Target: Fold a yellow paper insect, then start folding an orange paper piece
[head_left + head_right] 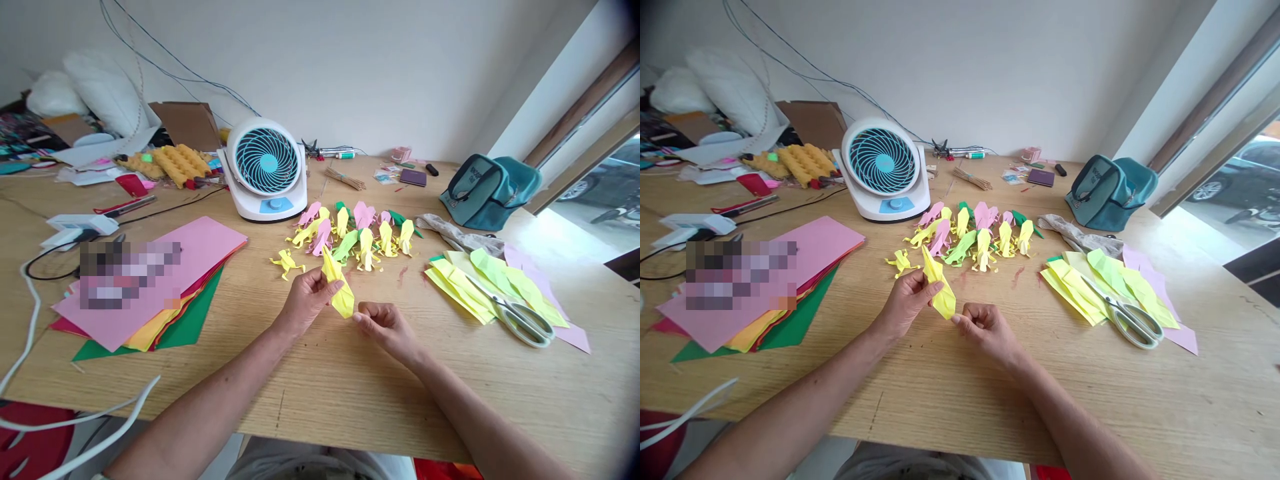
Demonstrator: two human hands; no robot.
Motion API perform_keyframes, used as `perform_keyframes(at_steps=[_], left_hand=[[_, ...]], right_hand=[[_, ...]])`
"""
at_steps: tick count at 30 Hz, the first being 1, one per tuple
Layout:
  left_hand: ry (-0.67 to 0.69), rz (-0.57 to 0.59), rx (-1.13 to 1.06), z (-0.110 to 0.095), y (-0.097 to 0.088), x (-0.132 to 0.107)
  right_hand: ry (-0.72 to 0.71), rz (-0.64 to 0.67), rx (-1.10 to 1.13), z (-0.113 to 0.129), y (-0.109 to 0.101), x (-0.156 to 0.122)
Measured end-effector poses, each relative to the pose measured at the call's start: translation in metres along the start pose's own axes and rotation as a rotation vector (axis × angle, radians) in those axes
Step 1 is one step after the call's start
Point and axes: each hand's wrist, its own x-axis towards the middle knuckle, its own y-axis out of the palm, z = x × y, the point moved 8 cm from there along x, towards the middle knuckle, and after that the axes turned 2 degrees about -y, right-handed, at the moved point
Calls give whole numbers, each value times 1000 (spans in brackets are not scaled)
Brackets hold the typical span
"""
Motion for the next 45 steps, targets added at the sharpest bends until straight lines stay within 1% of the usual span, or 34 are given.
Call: perform_keyframes(at_steps=[3,6,8,10,13,15,17,20,22,25,27,31,33,37,39,42,45], left_hand=[[-18,32,23,5,4,-1],[-54,156,63,13,17,-5],[-76,237,111,19,26,-9],[-74,267,167,21,30,-11],[-39,262,226,17,32,-13],[-48,250,266,16,32,-14],[-44,211,329,13,30,-15],[31,137,426,5,28,-18],[11,139,395,8,29,-19],[-140,183,232,21,31,-20],[-213,200,152,26,32,-20],[-275,270,51,28,36,-18],[-282,285,41,28,36,-17],[-231,263,116,28,31,-13],[-216,271,149,29,31,-13],[-208,283,168,30,32,-13],[-176,239,190,26,27,-12]], right_hand=[[-61,-109,-22,7,-13,0],[-134,-252,14,17,-24,-1],[-162,-289,82,20,-26,-1],[-169,-277,144,20,-23,0],[-147,-236,174,16,-17,1],[-125,-232,172,12,-17,2],[-103,-252,168,7,-18,3],[-75,-277,165,2,-19,3],[-65,-283,168,0,-19,3],[-59,-301,166,1,-20,3],[-51,-321,161,2,-22,3],[-10,-358,151,3,-28,4],[13,-360,158,2,-29,4],[37,-347,170,0,-27,4],[41,-331,170,0,-26,4],[29,-305,185,0,-24,4],[-16,-281,223,4,-22,5]])
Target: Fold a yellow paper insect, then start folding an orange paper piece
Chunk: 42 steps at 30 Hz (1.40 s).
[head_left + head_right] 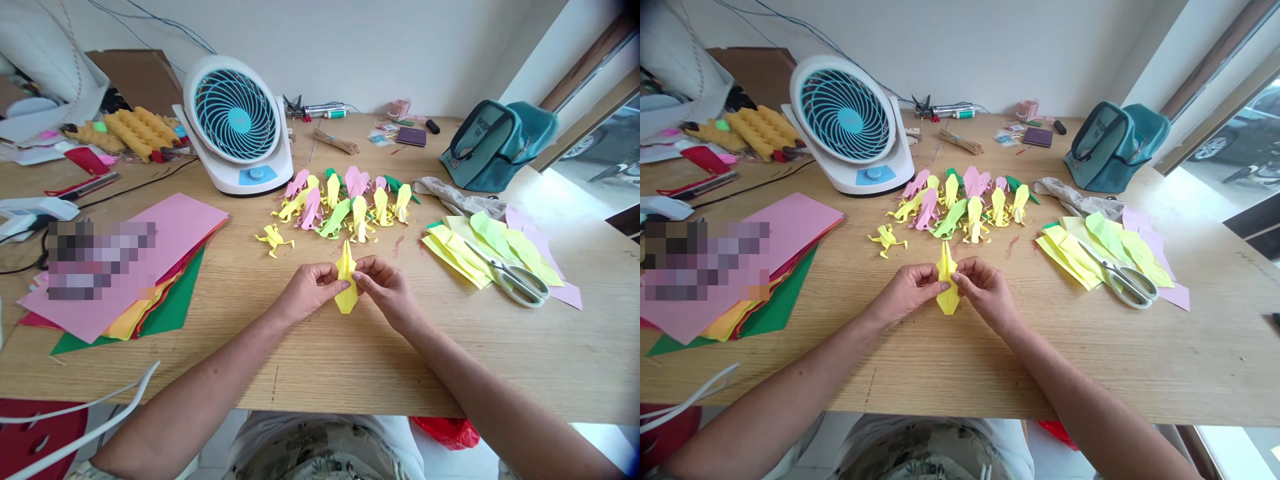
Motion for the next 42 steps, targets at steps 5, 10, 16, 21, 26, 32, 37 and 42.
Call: perform_keyframes(at_steps=[5,10,16,21,26,32,37,42], left_hand=[[36,-59,30,-3,-6,-1],[46,-45,22,-3,-5,-2],[66,-83,102,-5,-6,-4],[62,-54,244,-8,-2,-4],[85,32,269,-13,7,-5],[67,42,192,-12,6,-6],[52,52,218,-14,3,-7],[66,38,299,-16,3,-8]], right_hand=[[-117,0,53,6,2,-1],[-140,7,57,5,3,-1],[-88,36,25,1,4,-1],[-97,103,37,2,9,-3],[-99,108,43,6,10,-3],[-87,117,41,10,8,1],[-91,111,-19,12,1,3],[-66,62,-99,13,-6,1]])
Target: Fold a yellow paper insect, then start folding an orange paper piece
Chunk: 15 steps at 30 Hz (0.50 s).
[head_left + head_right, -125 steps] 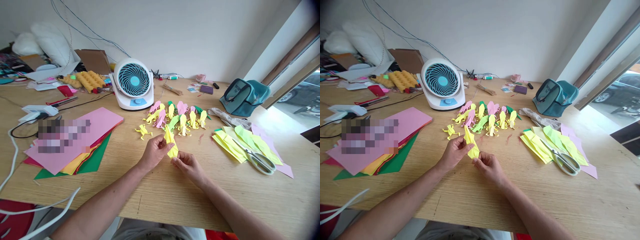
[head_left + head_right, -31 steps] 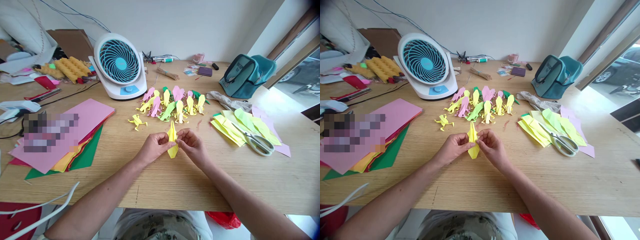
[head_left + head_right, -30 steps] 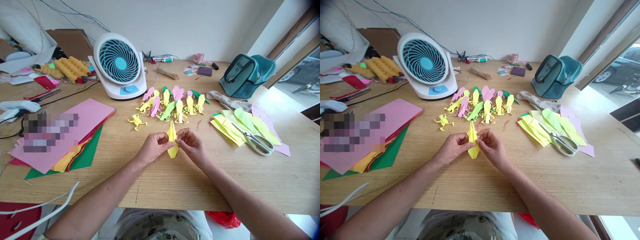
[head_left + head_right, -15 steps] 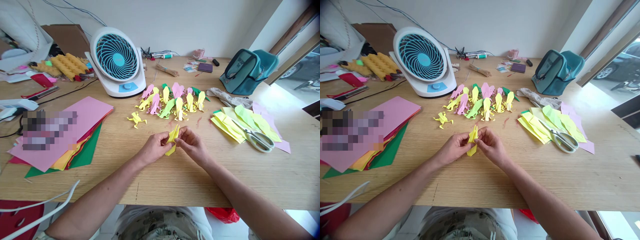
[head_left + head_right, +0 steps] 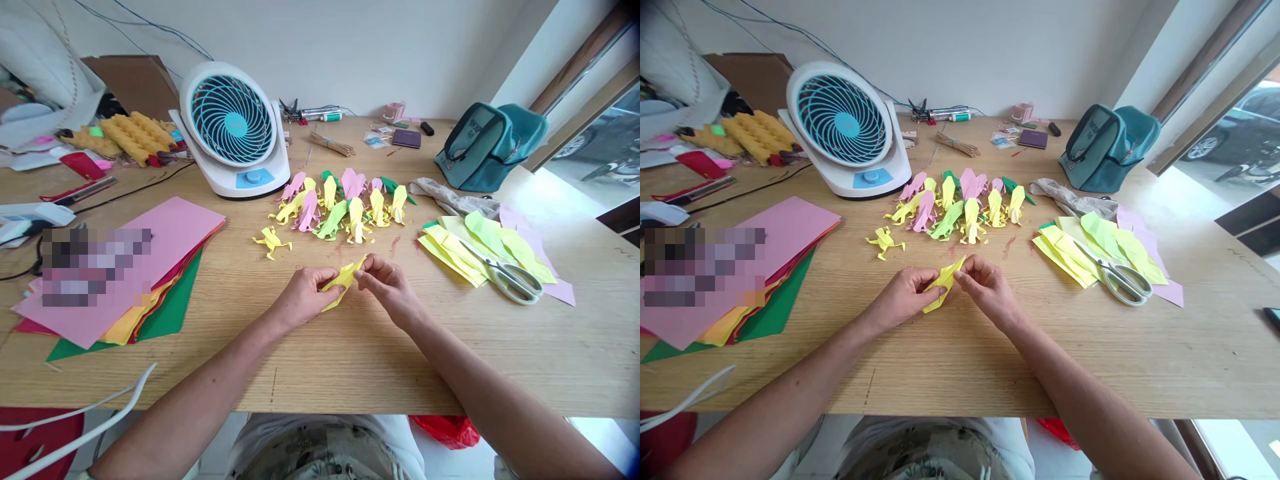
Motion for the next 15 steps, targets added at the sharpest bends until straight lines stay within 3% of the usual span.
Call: perform_keyframes(at_steps=[5,15], left_hand=[[-105,103,-258,9,13,1],[-131,99,-279,14,9,2]], right_hand=[[-1,10,38,1,2,2],[-11,1,6,5,-4,4]])
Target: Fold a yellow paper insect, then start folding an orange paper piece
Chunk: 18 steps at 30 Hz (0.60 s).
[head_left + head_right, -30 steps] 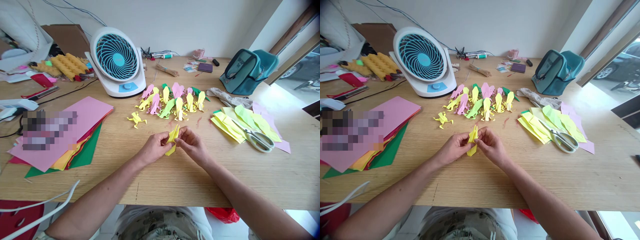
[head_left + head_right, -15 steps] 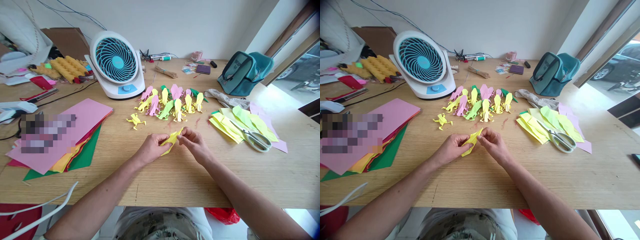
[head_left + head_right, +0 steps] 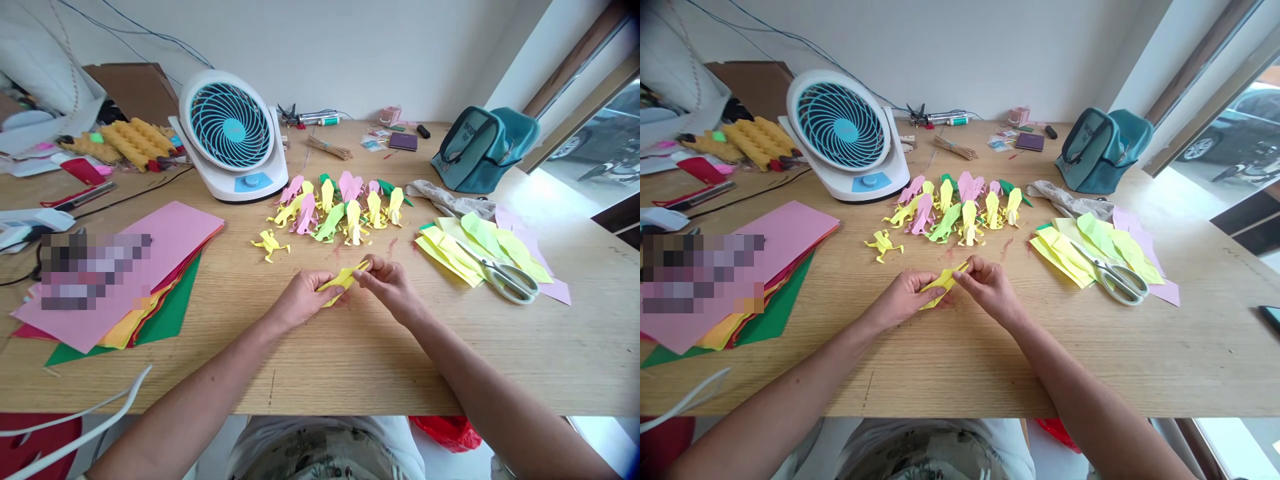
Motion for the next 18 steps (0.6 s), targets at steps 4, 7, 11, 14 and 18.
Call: perform_keyframes(at_steps=[4,7,11,14,18], left_hand=[[-46,-14,-98,6,1,1],[-69,-25,-135,11,2,2],[-59,-26,-166,12,1,2],[-28,-32,-187,7,-1,1],[-55,-31,-198,4,0,0]], right_hand=[[-4,-23,-73,-2,-5,-1],[7,-71,-71,-5,-11,0],[16,-55,-5,-8,-9,3],[10,72,67,-13,6,3],[3,121,87,-24,11,2]])
